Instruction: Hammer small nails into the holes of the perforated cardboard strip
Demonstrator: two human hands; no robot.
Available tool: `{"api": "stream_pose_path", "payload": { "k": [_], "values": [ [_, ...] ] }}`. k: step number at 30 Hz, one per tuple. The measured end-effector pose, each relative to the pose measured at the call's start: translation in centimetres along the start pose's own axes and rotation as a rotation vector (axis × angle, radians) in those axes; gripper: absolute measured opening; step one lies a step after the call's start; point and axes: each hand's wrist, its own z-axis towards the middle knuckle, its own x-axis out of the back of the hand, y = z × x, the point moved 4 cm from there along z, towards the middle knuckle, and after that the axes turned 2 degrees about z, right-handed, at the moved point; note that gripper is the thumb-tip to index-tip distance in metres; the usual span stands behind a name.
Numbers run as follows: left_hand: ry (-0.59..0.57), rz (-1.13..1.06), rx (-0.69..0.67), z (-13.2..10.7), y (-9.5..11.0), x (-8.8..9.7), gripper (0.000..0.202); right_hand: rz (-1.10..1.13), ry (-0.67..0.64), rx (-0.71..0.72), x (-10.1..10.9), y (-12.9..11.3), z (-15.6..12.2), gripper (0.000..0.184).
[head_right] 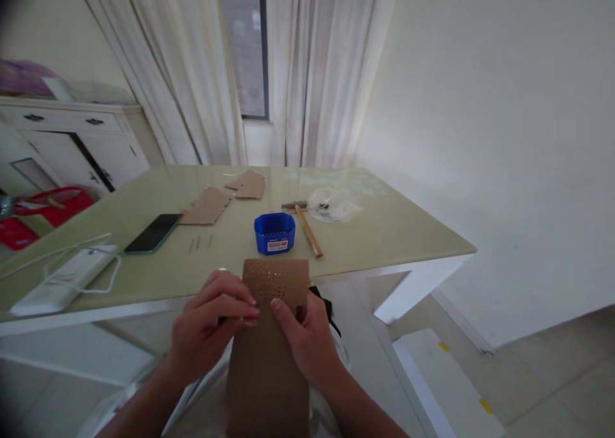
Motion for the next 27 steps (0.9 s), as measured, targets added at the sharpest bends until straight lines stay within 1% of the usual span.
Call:
{"api": "stream_pose_path", "payload": {
  "k": [1, 2, 3, 4, 5, 6, 7, 9, 10, 12, 14, 17, 19, 22, 25, 27],
  "values": [
    [0.016, -0.029, -0.007, 0.0, -0.2, 0.6, 0.017, -0.016, -0.004, -0.005, 0.1, 0.1, 0.0, 0.048],
    [0.035, -0.021, 0.010, 0.1, -1.0, 1.5, 0.016, -0.024, -0.009, -0.015, 0.2, 0.2, 0.1, 0.049],
    [0.059, 0.043, 0.065, 0.4, -2.3, 2.7, 0.015, -0.021, -0.011, -0.031, 0.2, 0.2, 0.1, 0.051],
    [0.054, 0.175, 0.189, 0.7, -4.3, 4.1, 0.016, -0.008, -0.012, -0.048, 0.3, 0.3, 0.1, 0.053],
    [0.044, 0.356, 0.385, 1.0, -6.8, 5.7, 0.016, 0.008, -0.010, -0.061, 0.3, 0.3, 0.0, 0.054],
    [-0.024, 0.526, 0.623, 1.0, -9.7, 7.3, 0.020, 0.023, -0.005, -0.070, 0.3, 0.3, 0.0, 0.055],
    [-0.041, 0.604, 0.738, 1.1, -12.1, 8.9, 0.025, 0.036, 0.002, -0.077, 0.3, 0.4, 0.0, 0.056],
    [-0.049, 0.718, 0.871, 0.9, -16.1, 11.5, 0.025, 0.061, 0.016, -0.084, 0.3, 0.4, -0.1, 0.057],
    [-0.045, 0.774, 0.924, 0.6, -17.6, 12.4, 0.027, 0.075, 0.017, -0.090, 0.2, 0.5, -0.1, 0.057],
    [-0.061, 0.848, 0.991, -0.3, -19.5, 13.2, 0.030, 0.110, 0.003, -0.099, -0.2, 0.6, -0.1, 0.055],
    [-0.092, 0.886, 1.027, -1.3, -20.4, 12.9, 0.035, 0.145, -0.033, -0.105, -0.6, 0.7, -0.1, 0.053],
    [-0.119, 0.903, 1.044, -2.3, -20.9, 11.9, 0.044, 0.186, -0.064, -0.103, -1.0, 0.5, -0.1, 0.051],
    [-0.112, 0.898, 1.046, -2.6, -21.1, 11.6, 0.047, 0.199, -0.060, -0.090, -1.0, 0.4, -0.1, 0.051],
    [-0.074, 0.879, 1.037, -2.5, -21.2, 11.7, 0.047, 0.212, -0.060, -0.059, -0.9, 0.1, 0.0, 0.049],
    [-0.003, 0.846, 0.975, -2.1, -20.6, 11.7, 0.046, 0.243, -0.067, 0.001, -1.0, -0.4, 0.1, 0.044],
    [0.064, 0.803, 0.887, -1.9, -19.1, 10.9, 0.049, 0.266, -0.087, 0.039, -1.2, -0.8, 0.0, 0.042]
  ]
}}
